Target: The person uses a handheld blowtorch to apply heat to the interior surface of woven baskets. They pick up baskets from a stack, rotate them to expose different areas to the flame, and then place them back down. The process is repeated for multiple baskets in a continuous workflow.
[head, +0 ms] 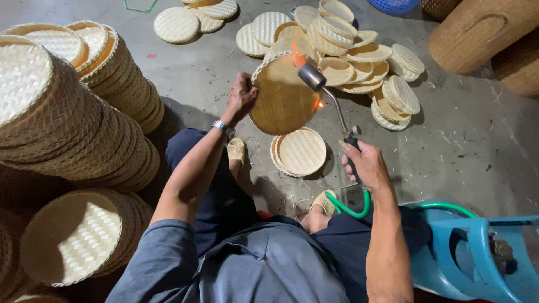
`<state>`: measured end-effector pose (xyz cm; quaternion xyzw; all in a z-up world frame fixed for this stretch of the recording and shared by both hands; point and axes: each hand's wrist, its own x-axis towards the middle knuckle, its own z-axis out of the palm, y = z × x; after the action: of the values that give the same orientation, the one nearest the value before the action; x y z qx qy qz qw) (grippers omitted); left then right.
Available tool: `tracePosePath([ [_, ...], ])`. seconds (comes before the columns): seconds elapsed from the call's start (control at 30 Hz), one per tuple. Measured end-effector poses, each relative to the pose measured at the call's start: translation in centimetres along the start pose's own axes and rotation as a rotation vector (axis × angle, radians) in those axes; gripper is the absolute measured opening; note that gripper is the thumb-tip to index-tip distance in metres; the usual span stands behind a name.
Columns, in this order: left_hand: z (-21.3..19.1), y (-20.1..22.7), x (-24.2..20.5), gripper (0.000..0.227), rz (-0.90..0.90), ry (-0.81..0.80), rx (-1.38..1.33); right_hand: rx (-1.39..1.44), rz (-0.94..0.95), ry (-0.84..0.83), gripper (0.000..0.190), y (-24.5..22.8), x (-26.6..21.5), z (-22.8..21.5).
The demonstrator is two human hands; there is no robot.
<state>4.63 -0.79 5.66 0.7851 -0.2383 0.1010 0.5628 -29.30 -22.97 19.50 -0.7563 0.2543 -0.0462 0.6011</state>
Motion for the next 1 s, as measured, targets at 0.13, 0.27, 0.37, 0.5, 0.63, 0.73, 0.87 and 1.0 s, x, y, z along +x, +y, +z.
tracePosePath([
  [0.13,-0.6,-0.5,0.4,0.024,0.171,0.042,0.051,-0.022,0.094,0.074,0.026,2.3,-2.2,-0.3],
  [0.27,-1.5,1.7,1.7,0.018,0.253,0.033,0.055,0.026,0.181,0.05,0.025,5.2,-3.7,-1.5],
  [0.37,-2.4,4.7,2.5,0.02,0.373,0.034,0.06,0.041,0.139,0.191,0.024,5.8,-2.5,-1.9],
  [0.5,-3.3,8.5,4.3,0.031,0.498,0.046,0.113,0.092,0.018,0.102,0.023,4.3,-3.4,-3.3],
  [0.63,-3.9,9.9,5.3,0.033,0.591,0.003,0.268,0.128,0.073,0.137,0.02,3.8,-4.1,-4.1],
  [0.73,-3.6,10.4,5.8,0.039,0.6,-0.139,0.378,0.165,0.077,0.104,0.02,4.3,-4.4,-4.8],
  [0.87,-3.0,11.2,5.4,0.036,0.78,-0.03,0.62,0.098,0.096,0.041,0.026,4.9,-3.9,-5.0],
  [1.0,-2.8,11.5,4.4,0.046,0.729,-0.057,0.706,0.086,0.123,0.003,0.022,4.8,-3.2,-4.6],
])
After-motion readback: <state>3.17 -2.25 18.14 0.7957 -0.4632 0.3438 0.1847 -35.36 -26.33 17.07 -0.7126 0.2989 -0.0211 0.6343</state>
